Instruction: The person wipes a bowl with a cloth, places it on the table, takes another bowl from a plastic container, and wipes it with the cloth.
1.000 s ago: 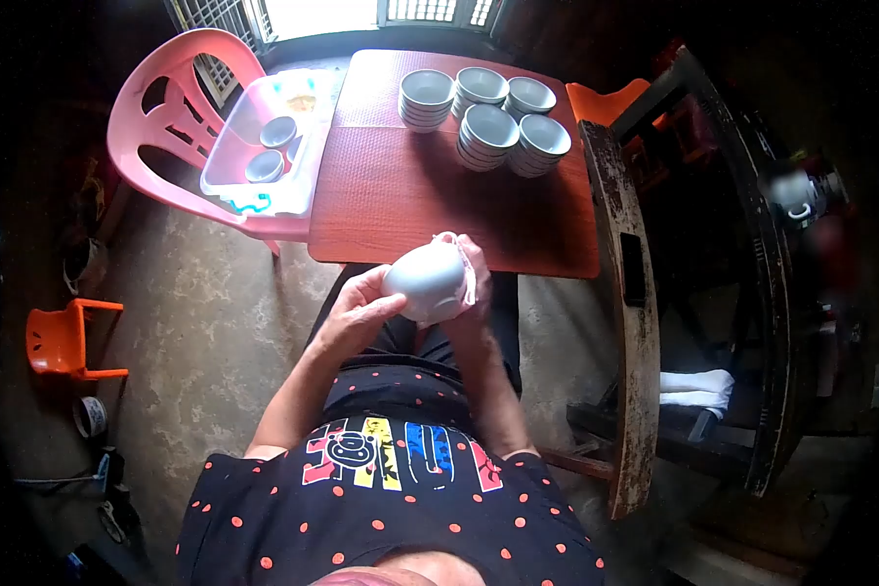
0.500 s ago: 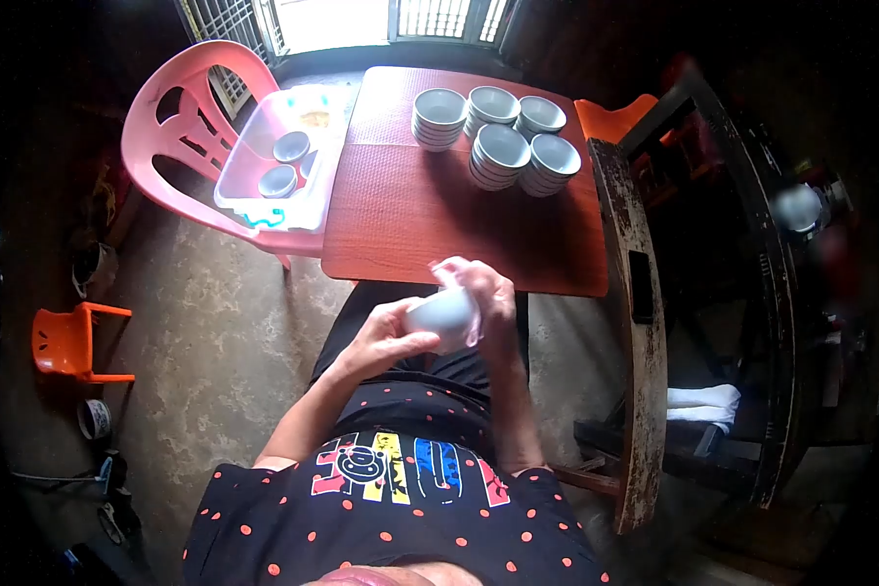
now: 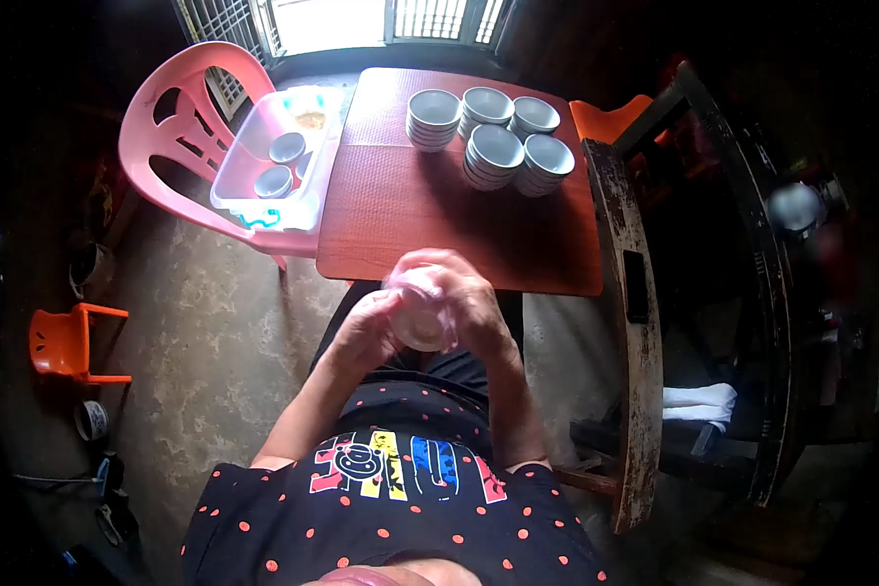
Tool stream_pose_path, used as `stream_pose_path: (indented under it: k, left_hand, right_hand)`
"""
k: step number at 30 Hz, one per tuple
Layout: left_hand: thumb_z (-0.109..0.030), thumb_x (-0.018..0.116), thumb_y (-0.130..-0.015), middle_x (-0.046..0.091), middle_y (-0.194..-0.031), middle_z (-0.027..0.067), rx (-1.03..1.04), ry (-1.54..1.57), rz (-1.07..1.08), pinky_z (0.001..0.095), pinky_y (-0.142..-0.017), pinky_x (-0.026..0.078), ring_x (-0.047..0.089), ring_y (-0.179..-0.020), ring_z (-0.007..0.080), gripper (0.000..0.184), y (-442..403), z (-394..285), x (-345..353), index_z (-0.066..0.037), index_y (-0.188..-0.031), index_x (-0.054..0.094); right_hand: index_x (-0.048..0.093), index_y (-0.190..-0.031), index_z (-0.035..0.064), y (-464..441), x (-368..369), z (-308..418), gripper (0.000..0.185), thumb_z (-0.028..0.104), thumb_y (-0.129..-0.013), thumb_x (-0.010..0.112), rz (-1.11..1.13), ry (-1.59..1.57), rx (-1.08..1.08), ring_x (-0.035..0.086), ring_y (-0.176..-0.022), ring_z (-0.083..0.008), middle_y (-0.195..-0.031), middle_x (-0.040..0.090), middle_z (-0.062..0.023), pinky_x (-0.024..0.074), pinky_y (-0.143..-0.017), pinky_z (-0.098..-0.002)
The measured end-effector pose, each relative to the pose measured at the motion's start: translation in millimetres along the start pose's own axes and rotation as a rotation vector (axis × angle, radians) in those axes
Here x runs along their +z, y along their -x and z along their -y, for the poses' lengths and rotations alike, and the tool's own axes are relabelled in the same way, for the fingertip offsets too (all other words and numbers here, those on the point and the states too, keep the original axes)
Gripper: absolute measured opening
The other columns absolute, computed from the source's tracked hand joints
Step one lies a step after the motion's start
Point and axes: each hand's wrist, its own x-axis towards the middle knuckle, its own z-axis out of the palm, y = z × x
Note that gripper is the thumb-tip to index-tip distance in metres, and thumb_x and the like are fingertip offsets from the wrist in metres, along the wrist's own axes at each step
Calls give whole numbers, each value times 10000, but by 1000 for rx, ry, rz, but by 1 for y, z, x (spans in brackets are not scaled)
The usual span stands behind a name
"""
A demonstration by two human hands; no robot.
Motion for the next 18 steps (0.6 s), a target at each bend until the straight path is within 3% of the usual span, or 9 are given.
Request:
stream_pose_path:
  k: [1,5,6,9,10,12,14,17,18]
  left_hand:
    - [-314,619,-861,582,-1130,153,75,-19,98,394,-889,512,592,-1053,248,522,1,-1,-2,24,-1229,469]
    - [-363,563,-897,516,-1258,147,7,423,-60,405,-935,457,525,-1136,272,566,3,-2,3,4,-1300,411]
    - [-390,532,-909,507,-1276,146,9,457,-38,436,-942,448,508,-1155,288,571,4,-4,3,-7,-1311,402]
    - [-384,537,-906,498,-1285,143,-21,283,35,436,-923,462,510,-1154,280,573,5,-2,-3,0,-1308,399]
    - [-379,551,-898,545,-1212,161,42,199,-30,407,-884,489,574,-1062,280,554,2,3,-5,13,-1272,435]
    - [-339,600,-875,609,-1061,164,76,-2,207,363,-837,510,637,-914,260,510,7,-8,9,32,-1207,490]
    - [-273,630,-868,617,-1034,143,86,-241,246,337,-839,498,631,-932,234,423,10,-5,15,44,-1136,547]
    - [-213,643,-864,615,-1062,120,176,-329,271,319,-894,463,592,-1011,195,412,13,-4,17,52,-1162,536]
    - [-179,665,-843,611,-1085,103,159,-301,165,316,-905,458,582,-1023,176,444,14,-3,16,53,-1191,515]
  right_hand:
    - [631,-1013,2,-3,0,9,422,337,-968,379,138,129,-9,540,-1110,-287,-1087,621,-166,422,-946,-380]
    - [538,-1109,65,30,44,-25,250,227,-941,447,-373,300,-278,455,-1214,-372,-1263,509,-188,342,-1027,-471]
    - [477,-1164,95,48,54,-50,274,199,-912,497,-479,544,-375,448,-1216,-391,-1291,463,-194,364,-1002,-496]
    - [513,-1135,88,38,52,-38,262,178,-889,514,-525,626,-500,460,-1198,-381,-1287,467,-195,387,-978,-487]
    - [586,-1064,75,33,38,-19,227,162,-863,526,-394,542,-406,498,-1141,-375,-1255,501,-204,402,-958,-475]
    - [665,-982,83,5,15,14,222,169,-841,516,-29,455,-211,556,-1059,-309,-1130,597,-146,443,-918,-417]
    - [687,-992,62,-8,-2,35,262,169,-806,537,348,336,85,582,-1011,-297,-1080,621,-138,450,-909,-374]
    - [691,-911,47,-2,0,18,240,223,-847,541,251,121,133,616,-926,-214,-989,645,-115,486,-833,-340]
    - [679,-919,15,8,8,4,267,228,-876,526,26,-100,244,607,-918,-184,-936,643,-98,489,-816,-323]
